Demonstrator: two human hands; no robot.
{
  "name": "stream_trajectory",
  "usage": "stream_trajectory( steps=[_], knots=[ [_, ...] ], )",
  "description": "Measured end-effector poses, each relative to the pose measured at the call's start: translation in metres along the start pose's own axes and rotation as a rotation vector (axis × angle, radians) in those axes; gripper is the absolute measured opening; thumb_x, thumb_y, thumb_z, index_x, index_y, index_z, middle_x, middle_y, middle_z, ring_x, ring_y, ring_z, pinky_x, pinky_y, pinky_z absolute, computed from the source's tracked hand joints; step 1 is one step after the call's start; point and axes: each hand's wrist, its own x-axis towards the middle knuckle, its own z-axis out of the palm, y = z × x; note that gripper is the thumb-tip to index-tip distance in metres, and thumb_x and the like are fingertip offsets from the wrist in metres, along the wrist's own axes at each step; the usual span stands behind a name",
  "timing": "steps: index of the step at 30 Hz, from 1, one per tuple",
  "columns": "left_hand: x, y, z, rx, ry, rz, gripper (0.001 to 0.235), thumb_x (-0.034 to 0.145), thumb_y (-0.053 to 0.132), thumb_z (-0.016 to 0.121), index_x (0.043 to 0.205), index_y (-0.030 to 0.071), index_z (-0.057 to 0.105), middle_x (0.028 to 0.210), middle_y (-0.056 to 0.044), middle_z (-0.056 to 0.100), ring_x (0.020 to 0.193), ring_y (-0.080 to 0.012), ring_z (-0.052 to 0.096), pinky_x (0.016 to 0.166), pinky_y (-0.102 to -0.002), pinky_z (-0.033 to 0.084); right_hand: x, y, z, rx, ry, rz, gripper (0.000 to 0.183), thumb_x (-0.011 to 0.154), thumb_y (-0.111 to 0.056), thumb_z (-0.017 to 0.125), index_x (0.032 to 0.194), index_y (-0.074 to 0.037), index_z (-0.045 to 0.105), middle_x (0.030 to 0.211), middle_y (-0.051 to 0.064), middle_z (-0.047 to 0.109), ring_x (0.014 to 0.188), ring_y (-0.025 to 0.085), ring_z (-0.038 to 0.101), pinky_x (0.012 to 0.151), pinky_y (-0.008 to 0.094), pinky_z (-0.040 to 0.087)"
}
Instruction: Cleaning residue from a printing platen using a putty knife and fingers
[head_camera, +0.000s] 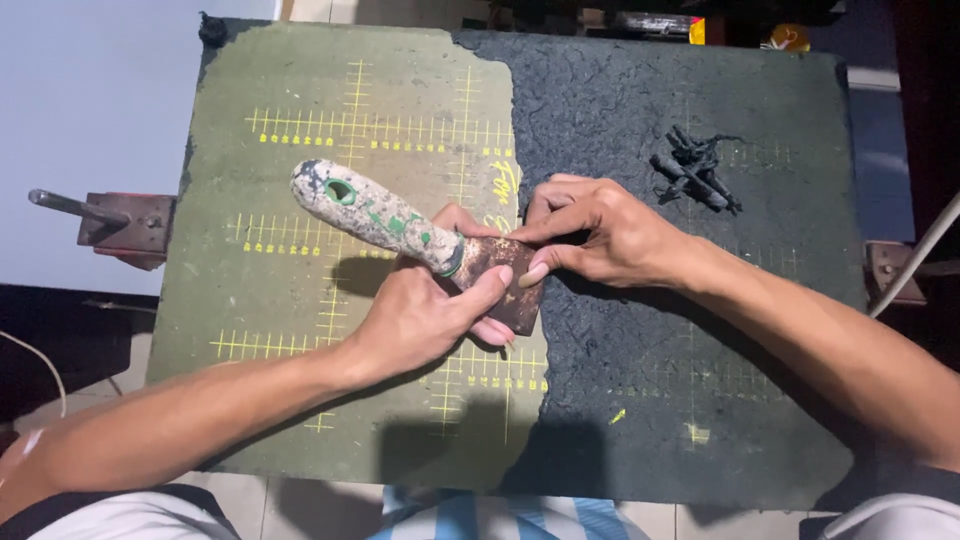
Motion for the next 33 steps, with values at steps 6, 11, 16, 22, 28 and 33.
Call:
stream_trajectory(
  steps=[6,11,16,22,28,33],
  knots=[
    [-0.003,-0.002,-0.001,0.003,-0.011,0.013,0.04,0.095,0.015,0.063,0.125,-0.006,0.046,0.08,-0.032,0.075,0.06,-0.0242,0.08,0.059,-0.023,0.071,0.002,-0.002,-0.004,0.009,-0.031,-0.01,0.026,0.083,-0.022,0.086,0.107,-0.011,0.081,0.082,0.006,0.069,0.079,0.025,0.067,0.084,0.042,0.054],
    [-0.002,-0.003,0.001,-0.003,-0.022,0.038,0.04,0.096,0.016,0.062,0.124,-0.006,0.045,0.084,-0.034,0.075,0.061,-0.0251,0.08,0.06,-0.023,0.071,0.001,0.002,-0.005,0.023,-0.042,-0.012,0.028,0.082,-0.022,0.087,0.106,-0.01,0.081,0.082,0.006,0.07,0.079,0.024,0.066,0.084,0.042,0.053],
    [-0.006,-0.003,0.0,0.013,-0.025,0.047,0.039,0.096,0.016,0.06,0.125,-0.006,0.044,0.092,-0.037,0.075,0.062,-0.0237,0.081,0.059,-0.024,0.072,0.002,-0.004,-0.003,0.062,-0.024,0.004,0.029,0.082,-0.019,0.086,0.109,-0.011,0.081,0.082,0.005,0.07,0.078,0.022,0.067,0.083,0.041,0.054],
    [-0.002,-0.013,-0.002,0.044,0.038,0.053,0.039,0.097,0.016,0.059,0.125,-0.009,0.047,0.078,-0.032,0.076,0.06,-0.0225,0.08,0.059,-0.022,0.07,0.006,-0.008,-0.001,0.075,0.021,-0.015,0.028,0.085,-0.015,0.084,0.111,-0.007,0.078,0.085,0.009,0.071,0.079,0.025,0.067,0.082,0.044,0.054],
    [-0.002,-0.005,0.003,0.043,0.048,0.014,0.038,0.096,0.016,0.058,0.124,-0.008,0.047,0.076,-0.033,0.077,0.058,-0.0228,0.08,0.056,-0.021,0.07,0.002,-0.001,-0.003,0.058,0.025,0.022,0.03,0.082,-0.019,0.086,0.11,-0.009,0.08,0.08,0.007,0.069,0.076,0.023,0.065,0.081,0.042,0.054],
    [0.003,-0.011,0.004,-0.062,0.002,0.041,0.038,0.095,0.011,0.059,0.124,-0.009,0.043,0.086,-0.041,0.073,0.06,-0.0268,0.08,0.056,-0.025,0.071,-0.002,0.01,-0.004,0.032,0.013,0.024,0.022,0.08,-0.019,0.088,0.099,-0.009,0.082,0.073,0.007,0.063,0.071,0.023,0.062,0.077,0.041,0.053]
  ],
)
